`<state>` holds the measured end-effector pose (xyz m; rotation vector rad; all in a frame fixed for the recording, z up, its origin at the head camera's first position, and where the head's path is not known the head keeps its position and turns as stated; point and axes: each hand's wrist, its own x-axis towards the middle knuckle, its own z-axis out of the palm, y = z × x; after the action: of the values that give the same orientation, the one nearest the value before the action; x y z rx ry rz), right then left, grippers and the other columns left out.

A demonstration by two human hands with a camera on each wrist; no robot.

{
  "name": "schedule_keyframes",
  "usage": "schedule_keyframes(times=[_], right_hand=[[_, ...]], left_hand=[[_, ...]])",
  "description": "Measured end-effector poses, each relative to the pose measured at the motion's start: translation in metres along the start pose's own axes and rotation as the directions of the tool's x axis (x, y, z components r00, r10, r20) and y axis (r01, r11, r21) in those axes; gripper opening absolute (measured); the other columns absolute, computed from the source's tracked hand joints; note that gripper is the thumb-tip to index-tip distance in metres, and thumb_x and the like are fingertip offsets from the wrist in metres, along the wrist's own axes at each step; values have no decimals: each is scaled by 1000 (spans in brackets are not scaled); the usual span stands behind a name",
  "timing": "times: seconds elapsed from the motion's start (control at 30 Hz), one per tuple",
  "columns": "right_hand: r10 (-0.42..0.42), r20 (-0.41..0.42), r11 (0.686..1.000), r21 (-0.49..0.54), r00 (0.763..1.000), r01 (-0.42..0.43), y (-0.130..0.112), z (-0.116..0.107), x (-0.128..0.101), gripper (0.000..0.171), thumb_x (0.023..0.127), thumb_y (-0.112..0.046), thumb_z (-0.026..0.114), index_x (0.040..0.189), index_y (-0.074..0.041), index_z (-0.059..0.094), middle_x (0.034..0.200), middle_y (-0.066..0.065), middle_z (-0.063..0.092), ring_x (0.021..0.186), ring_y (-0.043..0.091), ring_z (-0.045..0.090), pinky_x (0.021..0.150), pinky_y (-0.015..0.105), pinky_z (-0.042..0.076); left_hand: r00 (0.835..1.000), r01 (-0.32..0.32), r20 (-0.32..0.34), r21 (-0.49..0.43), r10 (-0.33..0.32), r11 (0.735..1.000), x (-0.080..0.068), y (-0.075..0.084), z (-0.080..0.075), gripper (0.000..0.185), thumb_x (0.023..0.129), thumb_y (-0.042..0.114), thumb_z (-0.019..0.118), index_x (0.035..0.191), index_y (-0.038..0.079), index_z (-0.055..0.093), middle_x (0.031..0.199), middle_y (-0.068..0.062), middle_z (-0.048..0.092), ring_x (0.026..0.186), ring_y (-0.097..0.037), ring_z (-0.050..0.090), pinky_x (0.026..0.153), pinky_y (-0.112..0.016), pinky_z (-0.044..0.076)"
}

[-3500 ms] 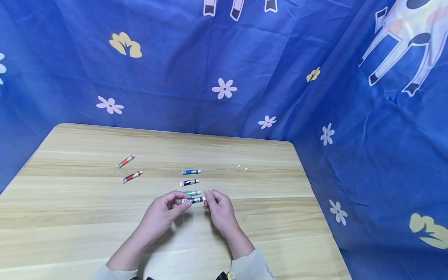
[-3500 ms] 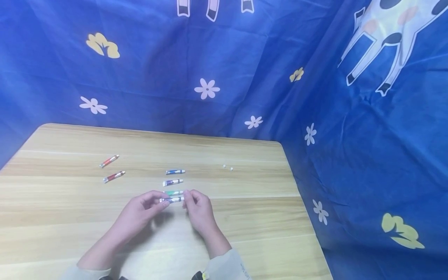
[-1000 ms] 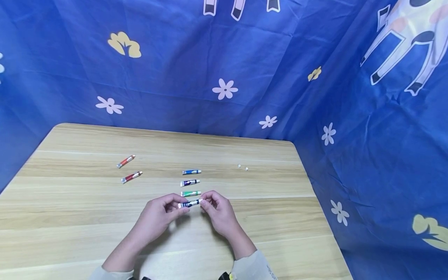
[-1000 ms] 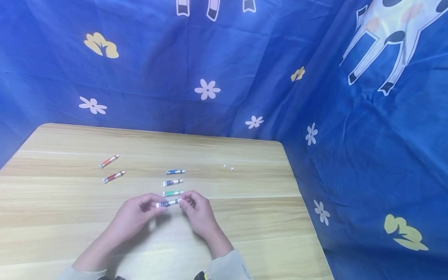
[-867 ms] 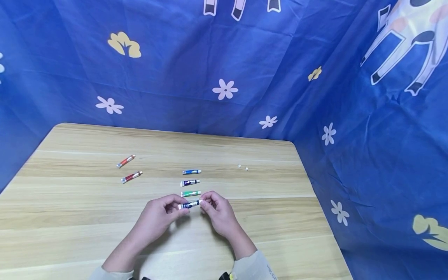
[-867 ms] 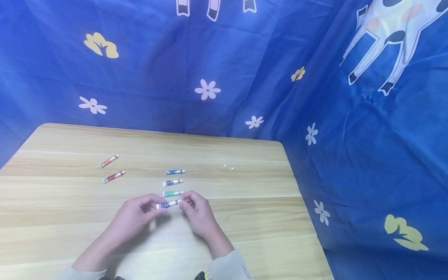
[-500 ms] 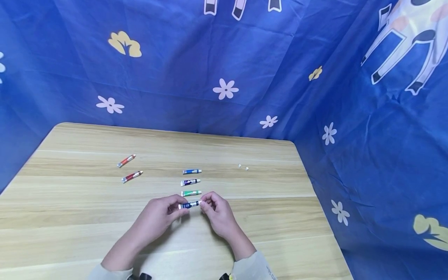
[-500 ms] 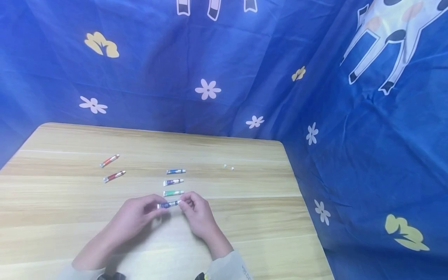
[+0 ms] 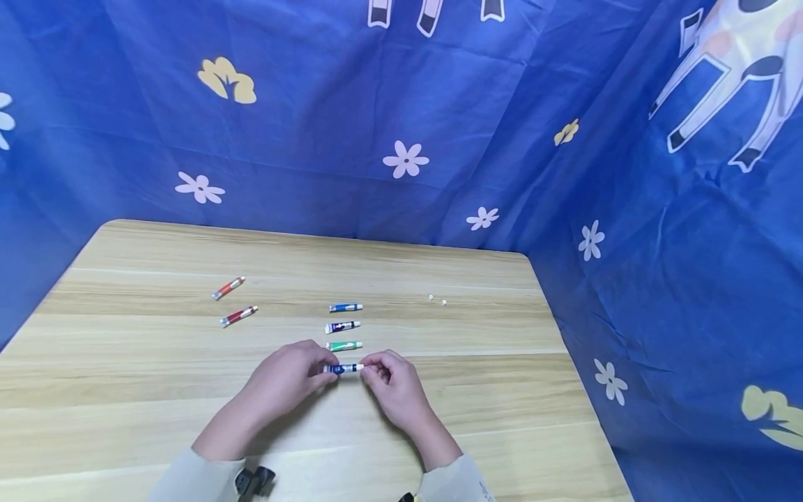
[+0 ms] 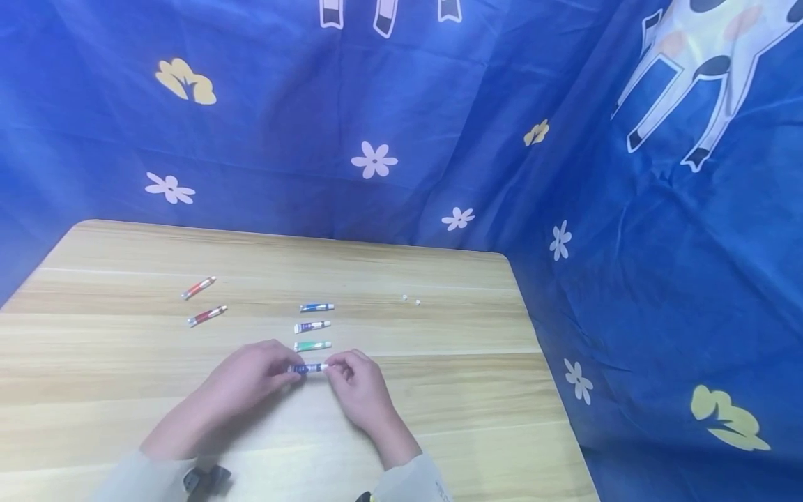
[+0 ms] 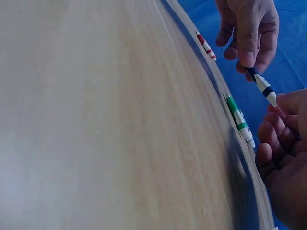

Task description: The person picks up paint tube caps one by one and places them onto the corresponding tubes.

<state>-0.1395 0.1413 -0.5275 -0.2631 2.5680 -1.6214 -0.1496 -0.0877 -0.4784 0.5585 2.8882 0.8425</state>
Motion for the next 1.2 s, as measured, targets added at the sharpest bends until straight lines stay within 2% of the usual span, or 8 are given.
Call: schedule_keyframes(times=[0.2,0.43,0.6,0.87,1.0,1.2], right_hand=[[3,-10,1000,-2,1000,-3,5,-4,-2,15,103,-17,73,116,-12,80,96,-1,71,81,-1,58,73,16,53],[22,-34,1000,14,999,-21,12,-7,-4,16,104,-16,71,116,-10,80,100,6,75,84,1,60,77,17,53],[35,-38,999,19,999,-34,17,-9,-5,15,104,-12,71,115,-8,79,102,8,76,86,2,61,79,16,53],[24,22,996,81,999,-26,24,-13,-2,18,102,-10,71,119,-6,77,105,13,73,87,1,60,79,15,52],[38,28,995,87,999,-40,26,-14,-3,17,102,-11,72,119,-9,77,105,11,73,87,2,60,79,14,52],[46,24,994,94,999,-48,28,-17,-5,16,103,-11,71,118,-9,77,106,11,74,89,4,62,81,15,52]], left_hand=[[1000,-11,-8,37,11,999,6,-4,8,17,88,25,89,104,23,84,100,5,80,91,-15,74,89,-48,62],[1000,6,-14,78,-5,997,11,-7,14,19,86,25,91,104,21,85,106,0,83,99,-25,76,92,-52,62],[1000,10,-27,97,-8,995,13,-8,17,19,85,25,92,103,21,86,102,0,82,95,-23,75,88,-49,62],[998,-4,-62,120,12,993,13,-12,24,23,84,26,93,105,18,85,101,-1,80,92,-22,75,86,-48,63],[997,11,-74,68,-5,998,12,-14,24,23,89,30,89,107,18,84,105,0,79,93,-20,75,87,-48,63],[983,107,-137,-96,-120,990,5,-26,16,22,99,30,80,112,13,78,106,-4,73,89,-15,67,85,-46,59]])
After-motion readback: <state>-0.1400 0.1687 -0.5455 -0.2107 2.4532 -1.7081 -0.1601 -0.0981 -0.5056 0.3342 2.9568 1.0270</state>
